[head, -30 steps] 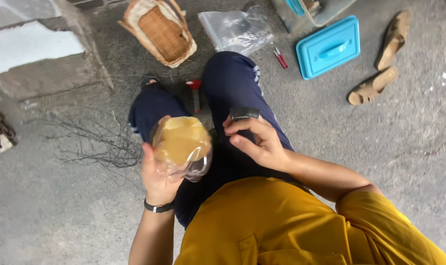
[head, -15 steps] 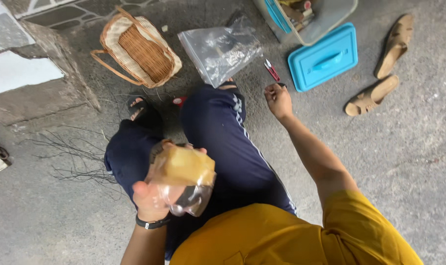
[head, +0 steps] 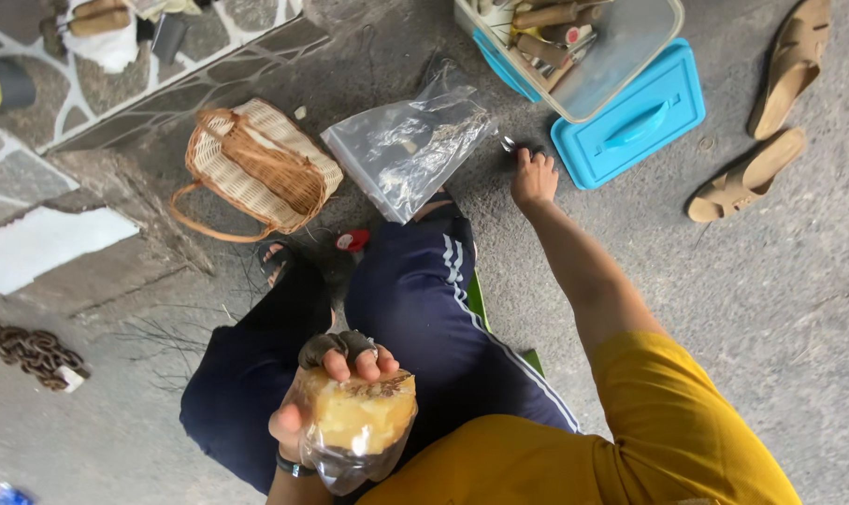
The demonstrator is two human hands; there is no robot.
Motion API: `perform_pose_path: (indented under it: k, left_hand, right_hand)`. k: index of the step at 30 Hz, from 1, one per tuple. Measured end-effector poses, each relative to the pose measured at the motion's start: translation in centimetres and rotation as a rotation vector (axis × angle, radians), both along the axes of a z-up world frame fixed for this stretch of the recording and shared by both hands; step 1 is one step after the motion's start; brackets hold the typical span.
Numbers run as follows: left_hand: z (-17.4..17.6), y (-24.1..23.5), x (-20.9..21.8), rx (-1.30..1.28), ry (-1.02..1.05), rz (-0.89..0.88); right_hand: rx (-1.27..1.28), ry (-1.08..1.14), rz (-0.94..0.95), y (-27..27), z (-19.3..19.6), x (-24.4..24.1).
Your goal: The person sits on the ground and uses a small knife to carve a block of yellow wax held in their left hand. They repeatedly scrape the surface of the wax, removing small shavings, and occasionally place the tool on a nearby ledge before resuming the carving.
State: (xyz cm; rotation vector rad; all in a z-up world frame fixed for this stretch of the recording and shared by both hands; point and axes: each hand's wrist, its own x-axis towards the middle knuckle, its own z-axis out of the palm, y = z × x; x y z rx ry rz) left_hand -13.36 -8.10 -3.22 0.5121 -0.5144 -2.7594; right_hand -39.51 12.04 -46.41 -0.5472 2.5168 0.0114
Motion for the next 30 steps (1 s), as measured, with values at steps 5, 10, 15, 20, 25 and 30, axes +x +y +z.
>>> perform_pose_path:
  k: [5, 10, 15, 20, 25, 30]
  left_hand:
    - [-0.2, -0.1, -1.3, 0.042, -0.008, -0.007]
    - [0.4, 0.2, -1.6, 0.047, 0.002, -0.006]
    - [1.3, 0.8, -0.7, 0.005, -0.058, 0.046]
    - [2.5, 2.0, 0.6, -0.021, -0.144, 0.158]
    - [3.0, 2.5, 2.5, 0.003, -0.117, 0.214]
    - [3.7, 4.3, 5.0, 0.125, -0.018, 0.271]
  right_hand:
    - [0.032, 0.064, 0.097, 0.6, -1.4, -0.3]
    - [0.035, 0.058, 0.137, 0.5, -1.6, -1.3]
    - [0.001, -0.051, 0.068, 0.4, -0.3, -1.6]
    - [-0.294, -0.234, -0.252, 0.6, 2.0, -0.3]
    - [-0.585, -0.252, -0.403, 1.8, 2.1, 1.1]
    - [-0.591, -0.395, -0.492, 1.1, 6.8, 2.2]
